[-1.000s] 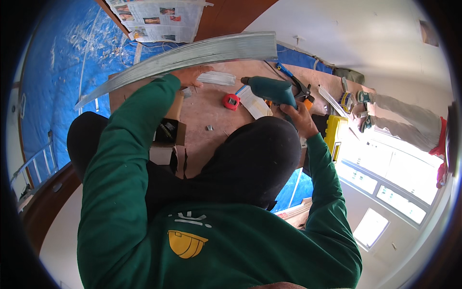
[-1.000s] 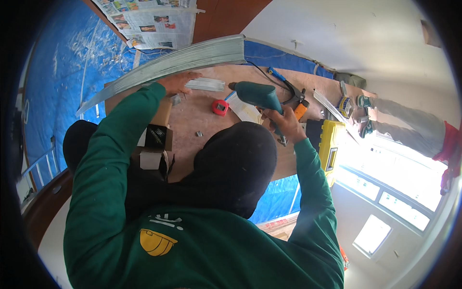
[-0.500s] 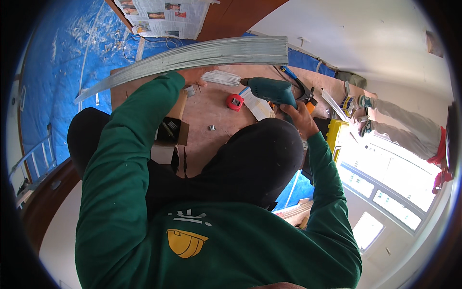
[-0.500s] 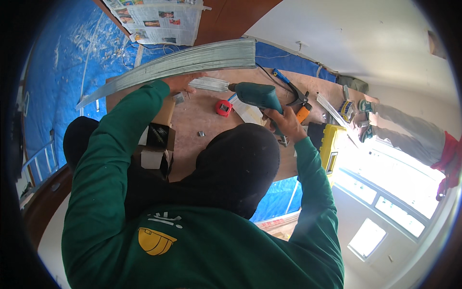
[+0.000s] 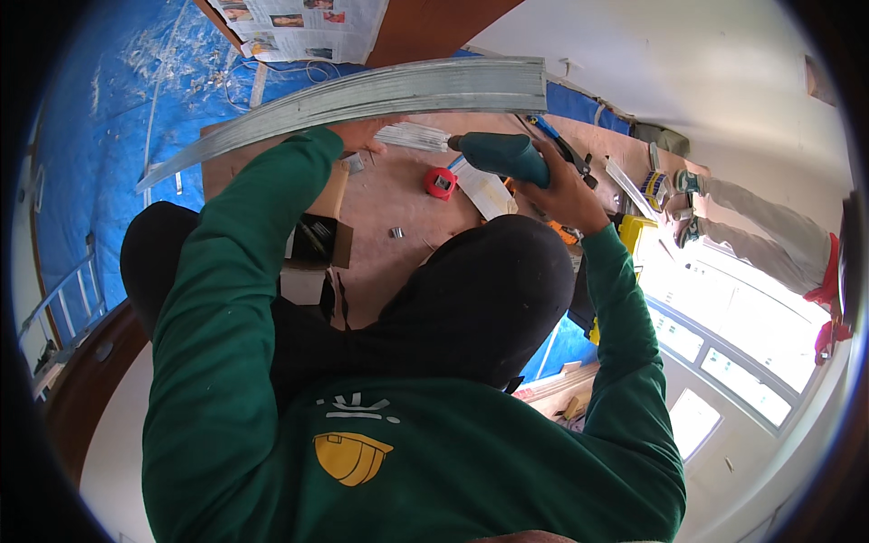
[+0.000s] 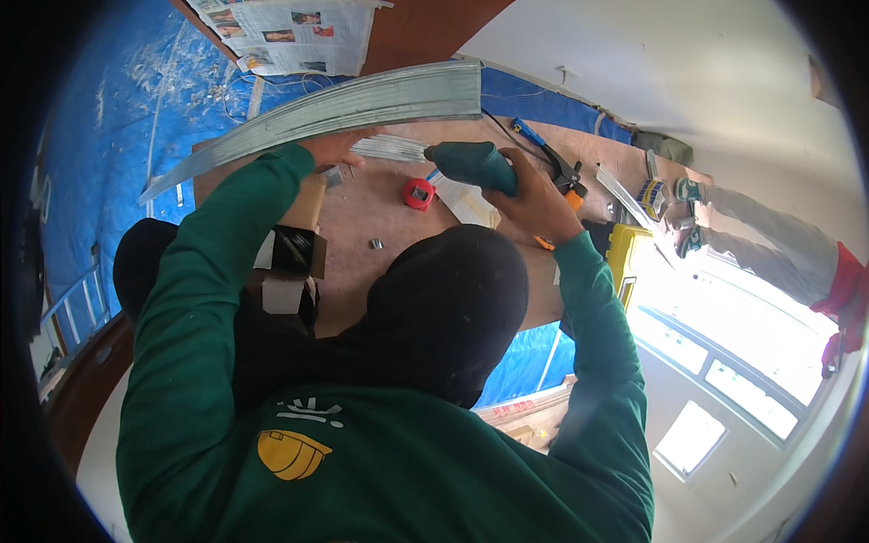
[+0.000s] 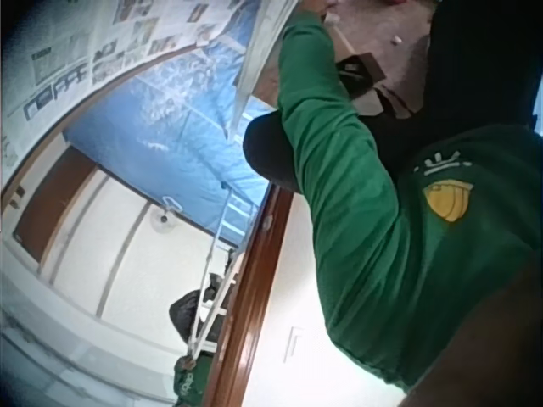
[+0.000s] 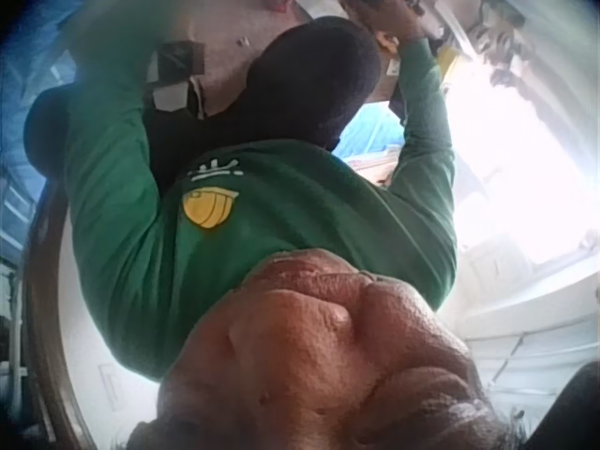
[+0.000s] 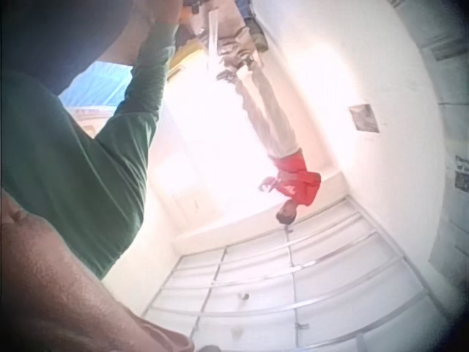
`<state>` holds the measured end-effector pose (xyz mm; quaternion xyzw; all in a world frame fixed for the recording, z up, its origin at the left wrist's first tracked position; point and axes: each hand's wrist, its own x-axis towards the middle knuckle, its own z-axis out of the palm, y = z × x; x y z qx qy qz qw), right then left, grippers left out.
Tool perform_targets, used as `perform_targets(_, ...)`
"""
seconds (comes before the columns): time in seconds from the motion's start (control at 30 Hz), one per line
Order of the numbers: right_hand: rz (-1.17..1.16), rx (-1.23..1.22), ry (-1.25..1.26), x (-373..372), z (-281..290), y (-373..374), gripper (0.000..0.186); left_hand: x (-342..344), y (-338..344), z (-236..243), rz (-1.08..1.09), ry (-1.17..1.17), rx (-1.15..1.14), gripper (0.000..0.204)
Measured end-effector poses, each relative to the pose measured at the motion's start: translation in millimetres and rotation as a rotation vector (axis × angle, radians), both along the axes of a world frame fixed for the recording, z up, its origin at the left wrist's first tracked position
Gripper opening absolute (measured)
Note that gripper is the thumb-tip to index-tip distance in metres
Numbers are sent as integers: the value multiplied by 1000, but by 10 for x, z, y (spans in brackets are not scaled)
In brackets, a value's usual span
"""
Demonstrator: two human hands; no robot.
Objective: The person measures a metal channel with a tape measure and marks it with a pencil. They then use tin snips to cut the channel to the marked length. The person repeats this process with another metal channel, cutting it into smaller pieces.
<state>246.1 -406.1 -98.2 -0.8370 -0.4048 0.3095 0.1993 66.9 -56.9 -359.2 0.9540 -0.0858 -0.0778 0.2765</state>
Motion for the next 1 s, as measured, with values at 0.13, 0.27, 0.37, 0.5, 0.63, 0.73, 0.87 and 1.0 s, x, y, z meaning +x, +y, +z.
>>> perform_targets(0.13,72,-23,-7,72,-2,105,55,7,6,100,2,26,-54,99)
perform_targets(0.27,28,-81,13,143,5,193,46,32,-24,246,42,156,-70,99)
perform_targets(0.37,16,-46,48,146,9,225,42,54,-33,292,79,274,-73,100)
perform_targets(0.5,45,-71,47,123,31,240,39,42,-22,234,63,245,-71,101)
perform_targets(0.63,76,-109,23,153,65,284,39,5,-14,159,89,238,-176,101)
perform_targets(0.73,90,-161,19,179,83,332,39,18,-10,156,80,244,-196,100)
perform_targets(0.87,104,-170,14,171,96,370,40,56,-3,161,74,303,-169,99)
perform_targets(1.0,115,-189,15,180,108,388,41,26,-9,126,89,271,-226,98)
